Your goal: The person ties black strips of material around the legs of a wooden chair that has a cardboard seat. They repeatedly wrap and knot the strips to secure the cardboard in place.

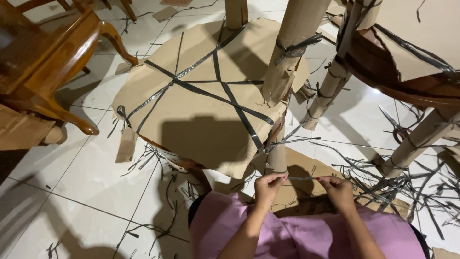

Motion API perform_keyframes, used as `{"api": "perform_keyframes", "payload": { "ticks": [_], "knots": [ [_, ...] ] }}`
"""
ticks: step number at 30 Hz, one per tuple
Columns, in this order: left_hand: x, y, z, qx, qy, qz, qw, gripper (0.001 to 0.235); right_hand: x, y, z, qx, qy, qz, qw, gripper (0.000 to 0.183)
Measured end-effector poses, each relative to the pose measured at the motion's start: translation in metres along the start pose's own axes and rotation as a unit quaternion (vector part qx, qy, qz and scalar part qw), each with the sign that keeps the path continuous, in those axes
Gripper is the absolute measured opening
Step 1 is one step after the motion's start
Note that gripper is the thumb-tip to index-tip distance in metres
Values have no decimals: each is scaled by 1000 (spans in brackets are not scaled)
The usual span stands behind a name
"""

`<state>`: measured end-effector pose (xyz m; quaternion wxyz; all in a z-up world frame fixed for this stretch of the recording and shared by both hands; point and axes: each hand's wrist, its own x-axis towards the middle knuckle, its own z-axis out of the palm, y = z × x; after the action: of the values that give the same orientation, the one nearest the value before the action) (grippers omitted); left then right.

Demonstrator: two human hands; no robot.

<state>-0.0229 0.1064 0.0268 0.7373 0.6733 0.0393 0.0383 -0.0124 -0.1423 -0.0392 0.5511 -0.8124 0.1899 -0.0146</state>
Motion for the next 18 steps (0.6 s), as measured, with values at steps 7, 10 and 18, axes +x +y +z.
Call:
{"api": "perform_keyframes", "payload": {
  "ticks": [7, 10, 18],
  "knots": [
    [7, -8, -4, 108, 11, -23, 994, 14, -11, -5, -10, 30, 9, -128, 991, 15],
    [7, -7, -10, 126, 12, -18, 992, 15, -17, -10, -17, 32, 15, -153, 988, 15],
    [3, 0, -10, 149, -37, -18, 988, 11, -30, -45, -46, -53, 46, -259, 963, 17]
  ]
}}
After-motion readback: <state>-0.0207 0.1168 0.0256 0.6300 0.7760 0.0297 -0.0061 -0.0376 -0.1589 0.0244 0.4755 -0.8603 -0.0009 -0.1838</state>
